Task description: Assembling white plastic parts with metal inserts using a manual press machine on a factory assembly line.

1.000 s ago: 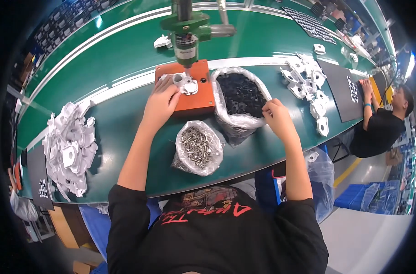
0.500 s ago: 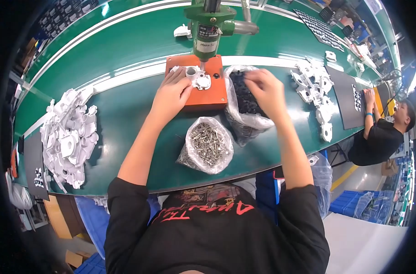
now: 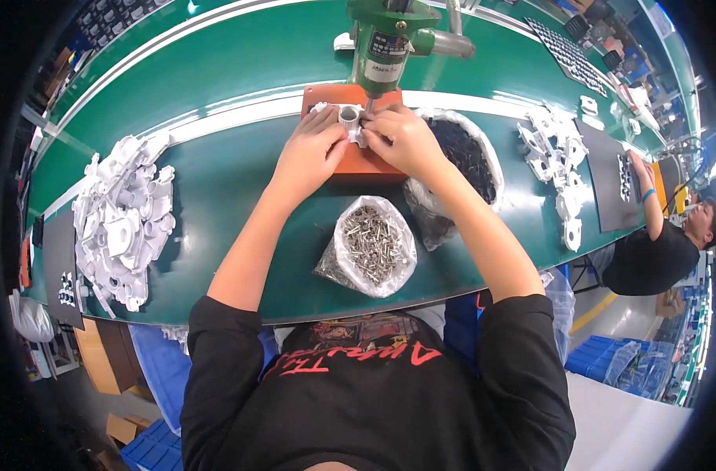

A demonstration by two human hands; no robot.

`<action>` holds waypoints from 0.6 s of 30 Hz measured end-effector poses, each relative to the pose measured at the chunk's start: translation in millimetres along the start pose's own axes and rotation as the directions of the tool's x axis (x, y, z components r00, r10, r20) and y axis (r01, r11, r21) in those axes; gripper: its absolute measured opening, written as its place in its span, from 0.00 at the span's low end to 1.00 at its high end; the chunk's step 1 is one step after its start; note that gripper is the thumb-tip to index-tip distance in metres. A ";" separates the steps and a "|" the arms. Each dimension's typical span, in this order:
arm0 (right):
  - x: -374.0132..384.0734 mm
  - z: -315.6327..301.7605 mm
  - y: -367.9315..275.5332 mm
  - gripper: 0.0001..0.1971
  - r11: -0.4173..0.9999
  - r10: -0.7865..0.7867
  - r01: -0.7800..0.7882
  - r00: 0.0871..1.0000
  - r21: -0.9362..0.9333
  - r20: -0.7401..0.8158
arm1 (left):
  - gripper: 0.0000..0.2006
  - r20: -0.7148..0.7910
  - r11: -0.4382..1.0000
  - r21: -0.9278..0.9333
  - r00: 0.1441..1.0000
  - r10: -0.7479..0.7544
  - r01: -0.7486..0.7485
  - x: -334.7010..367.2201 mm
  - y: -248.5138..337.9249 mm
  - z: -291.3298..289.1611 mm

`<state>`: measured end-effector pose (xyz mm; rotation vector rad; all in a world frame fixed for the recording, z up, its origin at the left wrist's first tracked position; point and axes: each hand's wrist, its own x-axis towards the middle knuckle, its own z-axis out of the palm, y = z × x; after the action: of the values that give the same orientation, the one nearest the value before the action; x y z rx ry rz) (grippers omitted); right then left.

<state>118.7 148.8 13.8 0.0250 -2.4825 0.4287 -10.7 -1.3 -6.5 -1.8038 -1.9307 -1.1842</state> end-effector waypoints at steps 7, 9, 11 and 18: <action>-8.4 -30.3 -45.8 0.09 0.973 -0.086 0.098 0.994 -0.211 0.066 | 0.08 0.022 0.998 0.055 1.000 0.000 -0.002 -0.1 -2.4 3.3; -17.1 -42.4 -65.4 0.09 0.999 -0.024 0.020 0.994 0.037 0.105 | 0.08 0.026 0.999 0.043 1.000 -0.001 0.000 -1.6 -3.2 1.2; -29.7 -51.7 -85.1 0.10 0.996 -0.042 0.024 0.980 0.092 0.195 | 0.08 0.022 0.999 0.047 1.000 0.004 -0.005 -1.7 -3.5 2.6; -47.2 -37.8 -102.7 0.09 0.991 -0.094 0.120 0.940 -0.060 0.329 | 0.08 -0.006 0.999 0.047 1.000 0.004 -0.004 -0.4 -0.5 2.3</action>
<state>190.6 59.4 45.9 0.2147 -2.8050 0.2982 -10.2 0.1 -8.4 -1.7770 -1.9345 -1.1319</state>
